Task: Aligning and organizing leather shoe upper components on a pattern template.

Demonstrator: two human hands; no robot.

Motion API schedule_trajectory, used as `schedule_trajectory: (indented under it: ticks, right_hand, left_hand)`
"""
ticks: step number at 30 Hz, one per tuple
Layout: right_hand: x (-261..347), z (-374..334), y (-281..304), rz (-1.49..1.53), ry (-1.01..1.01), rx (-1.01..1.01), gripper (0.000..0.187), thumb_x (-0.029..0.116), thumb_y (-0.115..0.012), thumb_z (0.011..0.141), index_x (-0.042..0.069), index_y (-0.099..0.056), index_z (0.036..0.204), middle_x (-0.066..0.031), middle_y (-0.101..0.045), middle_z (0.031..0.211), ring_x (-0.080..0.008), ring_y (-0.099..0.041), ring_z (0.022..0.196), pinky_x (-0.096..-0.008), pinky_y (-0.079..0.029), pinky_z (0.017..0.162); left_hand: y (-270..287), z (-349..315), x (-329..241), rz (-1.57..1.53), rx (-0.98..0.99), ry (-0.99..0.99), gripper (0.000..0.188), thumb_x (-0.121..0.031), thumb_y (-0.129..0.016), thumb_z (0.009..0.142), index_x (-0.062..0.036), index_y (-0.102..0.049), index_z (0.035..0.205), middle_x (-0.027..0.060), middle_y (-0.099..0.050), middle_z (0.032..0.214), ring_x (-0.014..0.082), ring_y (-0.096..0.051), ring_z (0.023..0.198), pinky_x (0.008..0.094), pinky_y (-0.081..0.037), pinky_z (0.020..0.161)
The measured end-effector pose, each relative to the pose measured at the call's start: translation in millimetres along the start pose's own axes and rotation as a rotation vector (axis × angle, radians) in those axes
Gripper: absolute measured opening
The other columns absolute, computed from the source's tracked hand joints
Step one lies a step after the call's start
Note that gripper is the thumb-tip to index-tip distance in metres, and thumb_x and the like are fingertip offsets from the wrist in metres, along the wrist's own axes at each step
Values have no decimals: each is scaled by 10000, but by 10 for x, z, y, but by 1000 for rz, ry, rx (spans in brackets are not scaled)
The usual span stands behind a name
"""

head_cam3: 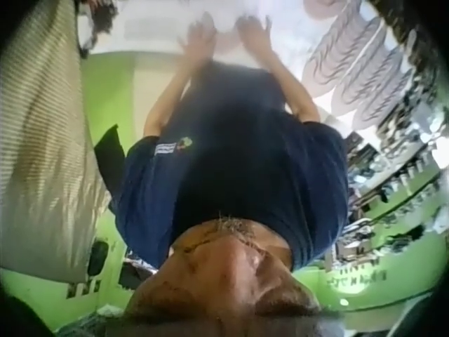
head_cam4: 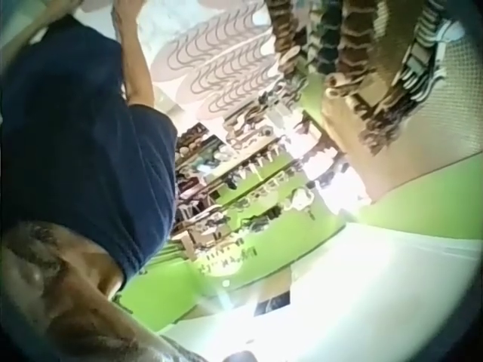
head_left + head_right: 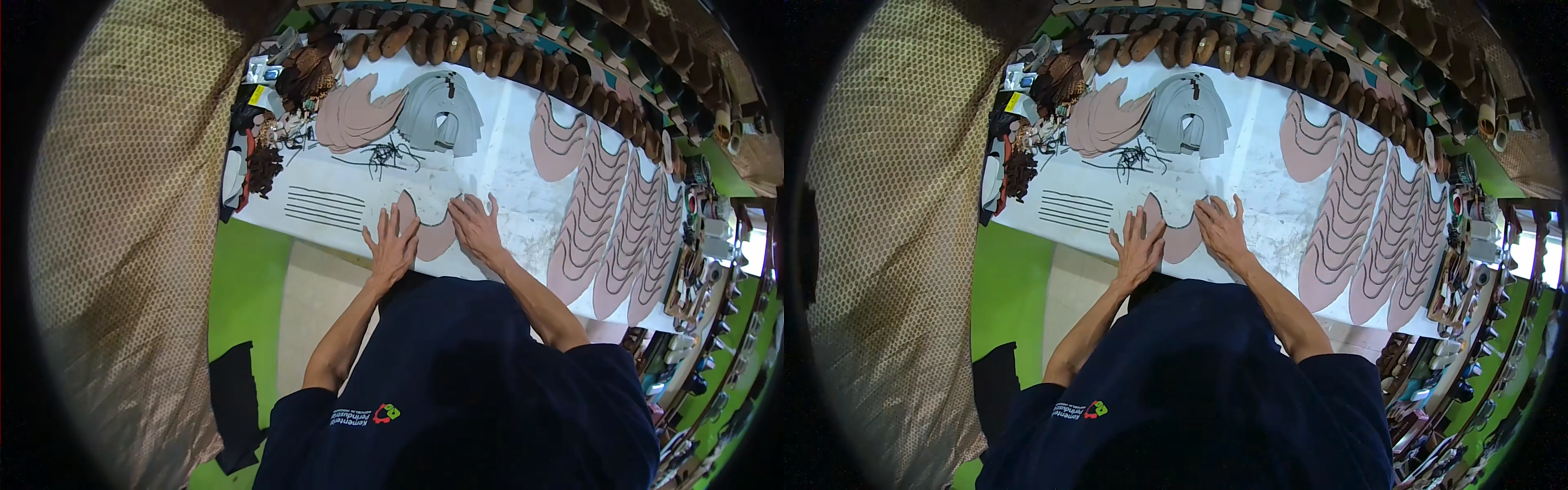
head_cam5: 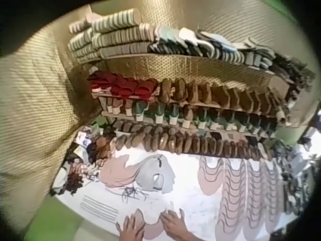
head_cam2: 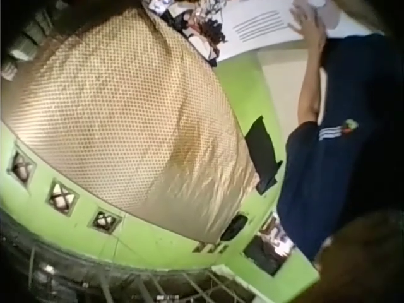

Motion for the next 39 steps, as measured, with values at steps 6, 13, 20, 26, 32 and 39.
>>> schedule_trajectory:
  ticks: [6, 13, 20, 26, 32, 39]
  right_hand:
    - [189, -115, -119, 55, 115, 70, 368, 181, -662, 958, 98, -713, 1312, 7, -629, 1366, -233, -534, 1332, -664, -212, 1220]
    - [316, -147, -145, 40, 119, 66, 375, 190, -670, 948, 105, -708, 1312, 10, -624, 1336, -232, -532, 1319, -669, -192, 1221]
    - [458, -108, -177, 38, 145, 82, 402, 202, -664, 951, 107, -674, 1341, -7, -610, 1314, -230, -525, 1299, -657, -190, 1225]
    - [629, -33, -337, 52, 155, 126, 403, 206, -643, 961, 116, -664, 1353, -22, -608, 1209, -237, -545, 1216, -651, -211, 1211]
    - [625, 98, -402, -33, 68, 137, 385, 253, -690, 922, 158, -699, 1296, -40, -612, 1239, -248, -556, 1240, -708, -231, 1200]
    - [221, -64, 34, -11, -386, -153, 420, 339, -722, 933, 48, -712, 1237, -63, -604, 1314, -250, -529, 1322, -648, -266, 1191]
  left_hand:
    - [-63, 20, -21, 32, 35, -26, 481, -360, -579, 1042, -325, -578, 1522, 124, -160, 1781, 413, -129, 1623, 845, -70, 1142]
    - [-18, 48, 90, -3, -51, -4, 496, -395, -578, 1045, -297, -572, 1531, 140, -114, 1790, 419, -76, 1631, 833, -28, 1148]
    - [-9, 212, 128, 53, 20, -35, 555, -387, -567, 1045, -304, -490, 1588, 163, -118, 1783, 429, -90, 1625, 830, -37, 1146]
    - [80, 413, 228, 109, -51, -22, 574, -324, -549, 1044, -310, -442, 1607, 158, -126, 1781, 446, -118, 1616, 846, -74, 1134]
    - [49, 503, 271, 84, 77, -34, 571, -331, -567, 1035, -306, -458, 1594, 165, -135, 1777, 453, -127, 1615, 851, -81, 1132]
    - [235, 442, 374, 54, -139, 108, 795, -497, -692, 935, -8, -504, 1534, 183, -53, 1787, 445, -46, 1626, 814, -68, 1157]
Point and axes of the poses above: each hand's wrist, its own z-axis towards the middle knuckle, its own y-axis out of the back of the hand, x = y × z, the point moved 9 cm from there along z, towards the middle knuckle
